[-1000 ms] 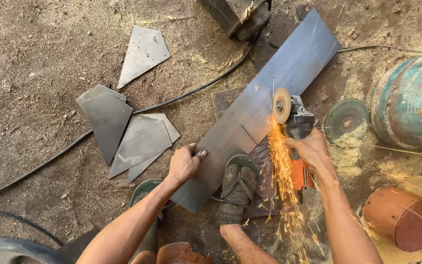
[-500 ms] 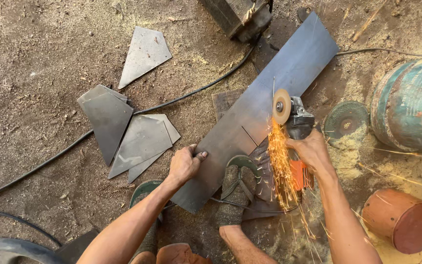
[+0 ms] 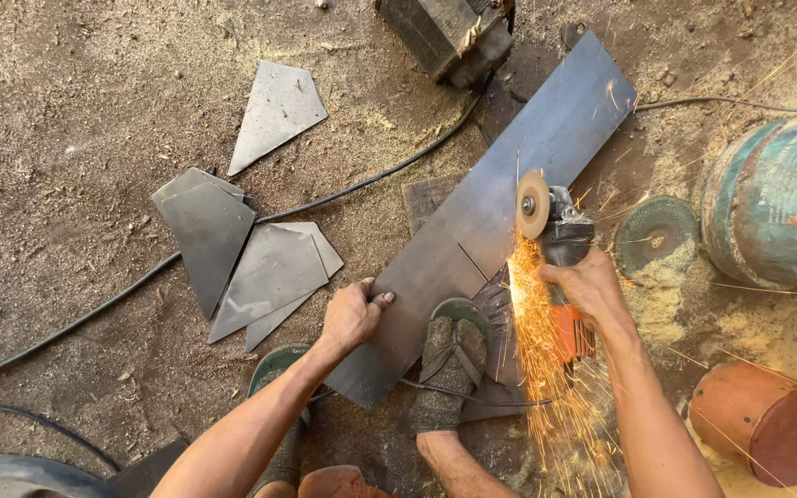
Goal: The person uses an angle grinder to cut a rectangular metal sheet into smaller pieces, creating sparks. They briefly stop to change the grinding disc before resuming the cuts.
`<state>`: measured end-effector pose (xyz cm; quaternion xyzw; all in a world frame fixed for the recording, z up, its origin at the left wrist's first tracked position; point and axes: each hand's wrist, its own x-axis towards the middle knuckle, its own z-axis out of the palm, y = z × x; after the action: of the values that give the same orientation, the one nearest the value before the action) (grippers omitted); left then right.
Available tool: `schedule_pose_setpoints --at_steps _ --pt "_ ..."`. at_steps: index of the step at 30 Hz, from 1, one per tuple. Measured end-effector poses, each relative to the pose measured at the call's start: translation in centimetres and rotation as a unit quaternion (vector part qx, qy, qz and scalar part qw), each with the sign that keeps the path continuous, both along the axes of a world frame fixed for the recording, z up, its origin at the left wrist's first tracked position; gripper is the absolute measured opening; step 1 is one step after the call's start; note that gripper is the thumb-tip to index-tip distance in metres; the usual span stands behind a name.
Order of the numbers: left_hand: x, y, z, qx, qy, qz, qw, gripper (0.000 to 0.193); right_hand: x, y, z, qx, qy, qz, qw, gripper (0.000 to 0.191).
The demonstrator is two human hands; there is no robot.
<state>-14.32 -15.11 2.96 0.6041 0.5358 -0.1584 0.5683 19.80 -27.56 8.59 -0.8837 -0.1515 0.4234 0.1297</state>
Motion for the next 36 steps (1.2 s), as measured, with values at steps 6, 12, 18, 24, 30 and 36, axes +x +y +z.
schedule_pose_setpoints --at_steps 6,12,18,24,30,36 --pt "-0.1 -0.1 -0.3 0.005 -0.008 0.000 1.000 0.040 -0.6 0.0 0.1 0.072 0.025 -0.036 0.996 0.020" --pt "-0.1 -0.1 -0.2 0.006 -0.008 -0.004 1.000 0.037 0.1 -0.1 -0.6 0.049 -0.003 -0.002 0.999 0.019" --pt "-0.1 -0.1 -0.1 0.020 -0.017 -0.001 1.000 0.037 0.5 -0.2 -0.9 0.049 -0.004 0.016 0.999 0.019" --pt "-0.2 -0.1 -0.1 0.007 -0.017 0.006 1.000 0.037 0.2 0.1 -0.5 0.043 0.012 -0.006 0.999 0.023" --pt "0.1 -0.1 -0.2 -0.012 -0.004 -0.002 1.000 0.041 0.1 1.1 0.6 -0.004 0.019 -0.007 1.000 0.017" --pt "0.0 -0.1 -0.1 -0.005 -0.013 -0.001 1.000 0.042 0.2 1.7 0.4 0.044 0.010 -0.019 0.999 0.018"
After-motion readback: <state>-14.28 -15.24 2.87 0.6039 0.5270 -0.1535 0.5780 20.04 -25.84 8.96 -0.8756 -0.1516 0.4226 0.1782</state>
